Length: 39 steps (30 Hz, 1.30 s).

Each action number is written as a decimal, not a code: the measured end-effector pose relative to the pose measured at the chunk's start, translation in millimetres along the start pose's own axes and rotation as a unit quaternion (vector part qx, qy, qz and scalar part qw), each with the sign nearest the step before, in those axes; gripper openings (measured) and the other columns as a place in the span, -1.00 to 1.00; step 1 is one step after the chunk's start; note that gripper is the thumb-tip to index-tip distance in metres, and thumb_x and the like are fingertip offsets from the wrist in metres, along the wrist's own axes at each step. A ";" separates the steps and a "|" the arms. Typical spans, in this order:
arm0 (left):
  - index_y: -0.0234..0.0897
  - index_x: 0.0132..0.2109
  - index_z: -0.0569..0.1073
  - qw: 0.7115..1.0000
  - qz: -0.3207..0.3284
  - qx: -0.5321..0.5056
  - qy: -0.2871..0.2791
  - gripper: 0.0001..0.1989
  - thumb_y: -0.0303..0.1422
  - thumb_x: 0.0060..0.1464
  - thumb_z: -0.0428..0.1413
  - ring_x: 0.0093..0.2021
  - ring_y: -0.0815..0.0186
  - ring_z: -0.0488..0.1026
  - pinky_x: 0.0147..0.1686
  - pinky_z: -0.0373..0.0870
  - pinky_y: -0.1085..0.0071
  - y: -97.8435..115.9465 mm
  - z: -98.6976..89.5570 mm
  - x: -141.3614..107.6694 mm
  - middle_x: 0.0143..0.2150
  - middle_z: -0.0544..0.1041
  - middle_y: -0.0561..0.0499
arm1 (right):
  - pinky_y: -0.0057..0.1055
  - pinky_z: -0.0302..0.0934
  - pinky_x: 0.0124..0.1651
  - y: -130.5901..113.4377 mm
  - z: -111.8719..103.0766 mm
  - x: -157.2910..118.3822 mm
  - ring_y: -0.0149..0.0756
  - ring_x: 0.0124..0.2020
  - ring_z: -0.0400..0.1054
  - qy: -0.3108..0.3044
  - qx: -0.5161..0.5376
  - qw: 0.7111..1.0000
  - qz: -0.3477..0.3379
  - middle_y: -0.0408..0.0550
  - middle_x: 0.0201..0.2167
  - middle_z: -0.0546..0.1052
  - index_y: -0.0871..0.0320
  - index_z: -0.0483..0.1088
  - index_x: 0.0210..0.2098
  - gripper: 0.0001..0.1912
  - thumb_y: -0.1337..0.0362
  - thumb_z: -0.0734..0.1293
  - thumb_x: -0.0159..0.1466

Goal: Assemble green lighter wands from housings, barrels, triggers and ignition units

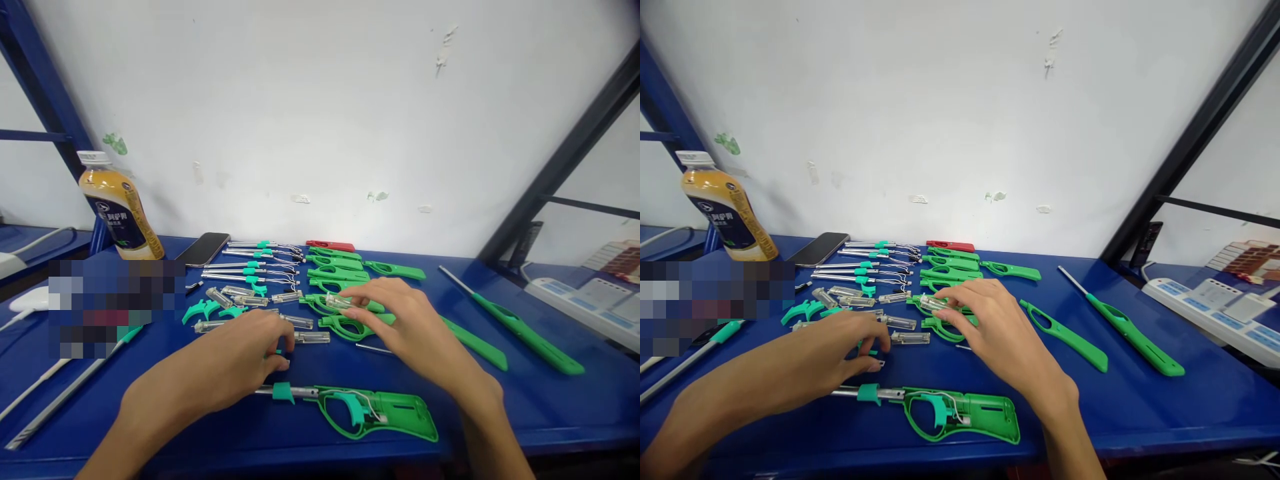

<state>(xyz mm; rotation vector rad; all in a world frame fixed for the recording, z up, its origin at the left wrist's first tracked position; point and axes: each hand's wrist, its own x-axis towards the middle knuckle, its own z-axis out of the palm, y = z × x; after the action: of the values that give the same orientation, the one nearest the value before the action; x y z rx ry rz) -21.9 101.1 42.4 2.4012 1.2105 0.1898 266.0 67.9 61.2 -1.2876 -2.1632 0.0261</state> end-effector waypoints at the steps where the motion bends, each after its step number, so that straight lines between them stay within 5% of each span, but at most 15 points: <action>1: 0.01 -0.08 0.61 1.000 -0.003 0.000 -0.003 -0.85 -0.33 0.27 0.18 -0.15 0.20 0.54 -0.22 0.31 0.35 2.0 0.7 1.7 -0.20 0.60 0.09 | -0.21 0.32 0.10 0.3 -0.3 -0.1 -0.16 -0.01 0.54 0.000 -0.001 1.000 -0.003 -0.23 -0.08 0.71 -0.08 0.59 -0.01 -0.86 0.12 0.40 0.51; 8: -0.14 -0.32 0.55 1.000 -0.003 0.017 -0.002 -0.83 -0.52 0.13 0.14 -0.21 0.22 0.49 -0.26 0.23 0.34 7.2 6.3 14.5 -0.26 0.58 0.05 | -0.24 0.30 0.12 -2.4 -2.1 0.8 -0.19 -0.01 0.55 -0.012 0.003 1.000 -0.004 -0.25 -0.08 0.71 -0.07 0.59 -0.02 -0.89 0.17 0.41 0.51; 15: -0.15 -0.30 0.50 0.999 0.012 0.039 0.000 -0.82 -0.52 0.17 0.07 -0.21 0.20 0.47 -0.27 0.21 0.31 2.2 17.4 20.2 -0.24 0.54 0.03 | -0.25 0.31 0.10 -5.3 -2.9 1.8 -0.21 -0.04 0.56 -0.017 0.008 1.000 -0.001 -0.23 -0.13 0.71 -0.04 0.59 -0.03 -0.89 0.17 0.40 0.51; 26: -0.18 -0.29 0.38 0.995 0.043 0.075 0.058 -0.75 -0.50 0.34 -0.09 -0.29 0.18 0.42 -0.30 0.14 0.25 22.9 19.0 10.9 -0.23 0.51 -0.02 | -0.20 0.35 0.09 -1.1 -0.4 0.3 -0.16 -0.02 0.54 -0.015 0.008 1.000 0.005 -0.16 -0.12 0.70 -0.05 0.60 0.01 -0.84 0.13 0.38 0.52; 31: -0.16 -0.25 0.41 0.989 0.041 0.054 0.134 -0.79 -0.38 0.38 -0.05 -0.32 0.17 0.47 -0.33 0.17 0.27 29.9 1.4 19.8 -0.30 0.59 0.01 | -0.21 0.37 0.05 -0.6 -0.7 0.8 -0.15 -0.03 0.52 0.000 0.010 1.000 -0.008 -0.09 -0.08 0.66 -0.02 0.52 0.21 -0.71 0.17 0.34 0.54; 39: -0.10 -0.07 0.64 0.960 0.065 -0.039 0.270 -0.65 -0.22 0.42 -0.06 -0.14 0.22 0.63 -0.21 0.46 0.36 43.5 -11.8 21.8 -0.10 0.72 0.05 | -0.35 0.35 -0.08 -11.3 -3.4 -0.1 -0.27 -0.13 0.53 0.030 0.075 0.997 -0.015 -0.17 -0.15 0.63 -0.03 0.55 0.03 -0.87 0.20 0.39 0.51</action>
<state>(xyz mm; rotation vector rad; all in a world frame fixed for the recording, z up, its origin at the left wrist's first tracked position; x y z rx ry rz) 19.4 99.6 70.7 2.4346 1.2275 0.9673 258.8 60.9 67.5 -1.1554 -2.0869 0.1335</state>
